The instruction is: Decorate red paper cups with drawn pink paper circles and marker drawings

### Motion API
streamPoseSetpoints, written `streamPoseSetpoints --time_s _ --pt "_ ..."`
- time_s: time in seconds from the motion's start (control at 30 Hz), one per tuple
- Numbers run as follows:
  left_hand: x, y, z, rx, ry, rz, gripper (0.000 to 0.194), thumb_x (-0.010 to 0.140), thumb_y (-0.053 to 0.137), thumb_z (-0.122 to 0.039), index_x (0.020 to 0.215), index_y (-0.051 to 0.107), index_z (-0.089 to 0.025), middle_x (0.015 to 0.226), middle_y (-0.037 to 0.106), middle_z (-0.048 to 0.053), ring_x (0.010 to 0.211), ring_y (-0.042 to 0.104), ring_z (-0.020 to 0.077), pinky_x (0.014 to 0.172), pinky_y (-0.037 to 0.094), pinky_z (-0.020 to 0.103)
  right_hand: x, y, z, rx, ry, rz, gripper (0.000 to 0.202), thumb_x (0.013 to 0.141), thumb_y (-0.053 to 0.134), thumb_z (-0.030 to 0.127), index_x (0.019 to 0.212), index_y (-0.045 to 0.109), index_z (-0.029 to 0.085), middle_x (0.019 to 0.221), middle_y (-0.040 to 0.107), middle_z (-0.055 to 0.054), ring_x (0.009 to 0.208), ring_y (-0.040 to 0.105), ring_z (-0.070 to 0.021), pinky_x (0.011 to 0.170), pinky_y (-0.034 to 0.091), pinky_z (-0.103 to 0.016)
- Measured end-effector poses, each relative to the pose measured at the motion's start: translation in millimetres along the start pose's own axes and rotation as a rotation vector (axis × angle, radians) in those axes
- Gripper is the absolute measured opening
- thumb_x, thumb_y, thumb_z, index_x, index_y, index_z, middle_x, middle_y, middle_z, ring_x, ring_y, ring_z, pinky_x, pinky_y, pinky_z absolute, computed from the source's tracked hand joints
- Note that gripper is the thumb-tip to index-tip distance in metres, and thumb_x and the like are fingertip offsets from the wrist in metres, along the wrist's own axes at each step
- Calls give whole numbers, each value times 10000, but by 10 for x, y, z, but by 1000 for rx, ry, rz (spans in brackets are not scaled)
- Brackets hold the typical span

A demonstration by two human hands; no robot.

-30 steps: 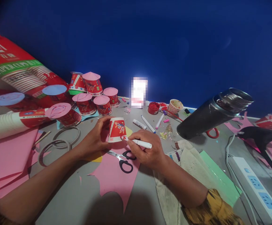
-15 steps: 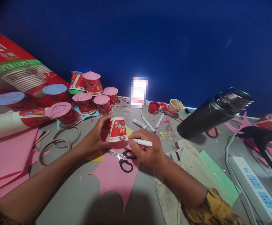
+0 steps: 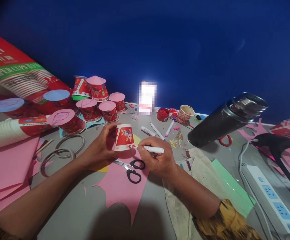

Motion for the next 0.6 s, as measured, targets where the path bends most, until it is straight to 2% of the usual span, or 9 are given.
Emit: streamPoseSetpoints --time_s 0.47,0.6 --pt "2 -2 -14 17 -7 2 889 678 923 -344 1397 407 -265 1486 526 139 1365 575 316 1156 473 518 5 3 4 -3 7 -2 147 921 613 139 814 672 221 706 723 7 613 668 -140 586 508 -250" --pt "3 -7 -14 27 3 10 884 680 910 -296 1398 396 -266 1501 515 141 1391 556 314 1169 462 514 8 -3 21 -8 -3 0 138 921 618 137 825 672 219 716 731 3 618 674 -141 586 508 -248"
Point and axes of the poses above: each hand's wrist, its own x-axis towards the middle knuckle, its own y-axis out of the palm, z = x × y, the point moved 1 cm from there along x, towards the middle knuckle
